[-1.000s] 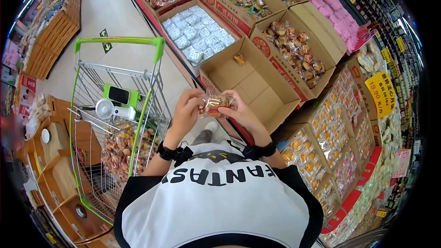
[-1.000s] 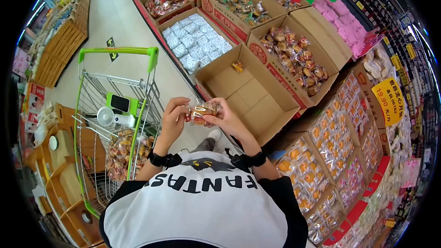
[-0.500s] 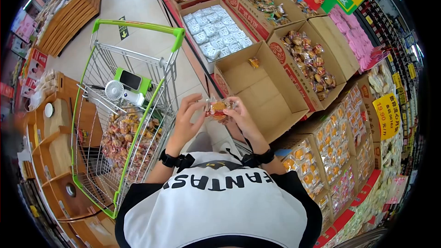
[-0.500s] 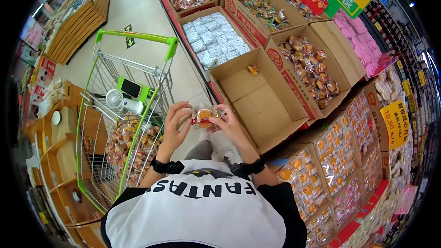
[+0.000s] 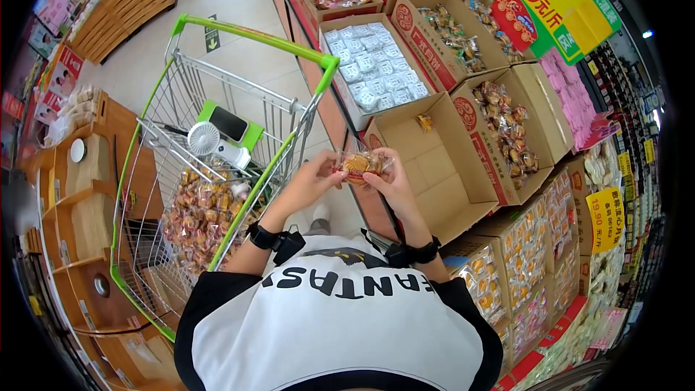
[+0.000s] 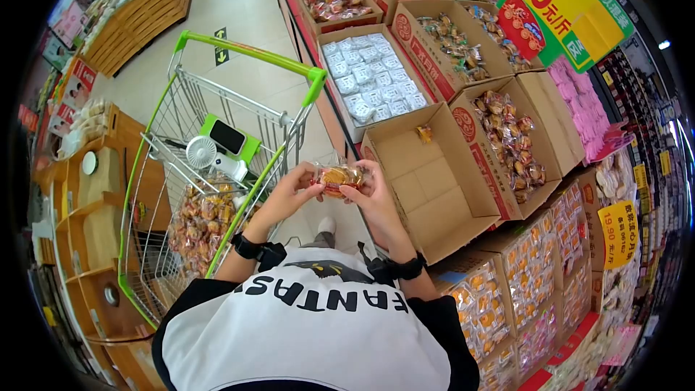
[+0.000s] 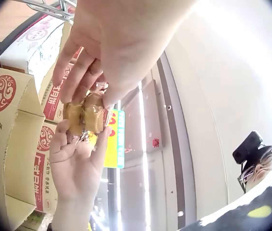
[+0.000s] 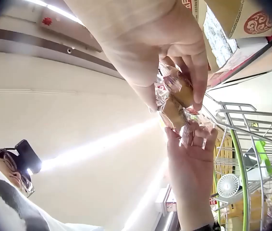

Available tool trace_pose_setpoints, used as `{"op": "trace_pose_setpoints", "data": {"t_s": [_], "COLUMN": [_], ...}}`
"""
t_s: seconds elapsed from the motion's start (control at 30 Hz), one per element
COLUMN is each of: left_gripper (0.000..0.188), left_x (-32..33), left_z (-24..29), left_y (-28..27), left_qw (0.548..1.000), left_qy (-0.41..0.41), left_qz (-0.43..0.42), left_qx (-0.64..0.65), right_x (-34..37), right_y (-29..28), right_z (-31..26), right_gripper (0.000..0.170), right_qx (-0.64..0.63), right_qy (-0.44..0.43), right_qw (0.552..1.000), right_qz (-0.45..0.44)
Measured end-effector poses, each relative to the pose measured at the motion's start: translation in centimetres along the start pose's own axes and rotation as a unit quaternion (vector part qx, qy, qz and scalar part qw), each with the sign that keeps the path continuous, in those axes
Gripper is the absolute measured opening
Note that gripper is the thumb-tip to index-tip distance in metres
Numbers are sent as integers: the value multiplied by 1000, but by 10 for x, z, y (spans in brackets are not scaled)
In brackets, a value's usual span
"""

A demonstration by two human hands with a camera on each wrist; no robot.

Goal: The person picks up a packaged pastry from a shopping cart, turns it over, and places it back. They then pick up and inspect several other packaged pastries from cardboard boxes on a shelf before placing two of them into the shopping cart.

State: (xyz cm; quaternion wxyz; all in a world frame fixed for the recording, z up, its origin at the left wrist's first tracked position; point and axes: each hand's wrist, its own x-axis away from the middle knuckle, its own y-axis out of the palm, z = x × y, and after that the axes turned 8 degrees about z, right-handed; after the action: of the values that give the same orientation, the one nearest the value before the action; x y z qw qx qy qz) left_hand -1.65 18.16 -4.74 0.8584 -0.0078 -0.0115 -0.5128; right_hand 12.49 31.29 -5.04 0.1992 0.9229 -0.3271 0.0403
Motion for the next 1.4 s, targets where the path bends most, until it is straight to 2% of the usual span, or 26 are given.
{"op": "trace_pose_setpoints", "data": {"t_s": [0.07,0.27,0.6,0.77,0.8,0.9,0.97,1.0,1.13,1.23,1.27,1.4], "left_gripper": [19,15,19,18,19,22,22,20,23,23,23,24], "left_x": [7,26,58,85,91,110,126,134,164,183,191,219], "left_z": [-1,7,7,2,-2,1,-4,-3,-14,-18,-18,-47], "left_y": [-9,-31,-73,-92,-95,-104,-116,-120,-134,-138,-140,-156], "left_qw": [999,985,974,963,964,958,965,964,949,940,931,890], "left_qy": [6,17,75,61,61,42,11,-14,-64,-35,-70,-74], "left_qz": [5,62,167,219,233,271,260,265,309,338,358,450], "left_qx": [47,162,130,143,111,87,41,20,-6,22,5,-15], "right_x": [-3,-15,-43,-49,-49,-50,-51,-51,-50,-51,-50,-51], "right_y": [12,40,95,121,126,140,148,153,171,184,188,201], "right_z": [-4,-8,2,18,19,25,34,38,52,61,64,77], "right_gripper": [45,46,49,48,48,47,45,43,40,37,36,32], "right_qx": [37,41,25,48,51,102,117,139,148,183,189,203], "right_qy": [-45,-33,-1,42,47,77,119,107,154,164,169,197], "right_qw": [998,993,978,967,964,945,925,917,887,855,845,823], "right_qz": [-29,-102,-205,-245,-257,-302,-342,-359,-410,-456,-471,-493]}}
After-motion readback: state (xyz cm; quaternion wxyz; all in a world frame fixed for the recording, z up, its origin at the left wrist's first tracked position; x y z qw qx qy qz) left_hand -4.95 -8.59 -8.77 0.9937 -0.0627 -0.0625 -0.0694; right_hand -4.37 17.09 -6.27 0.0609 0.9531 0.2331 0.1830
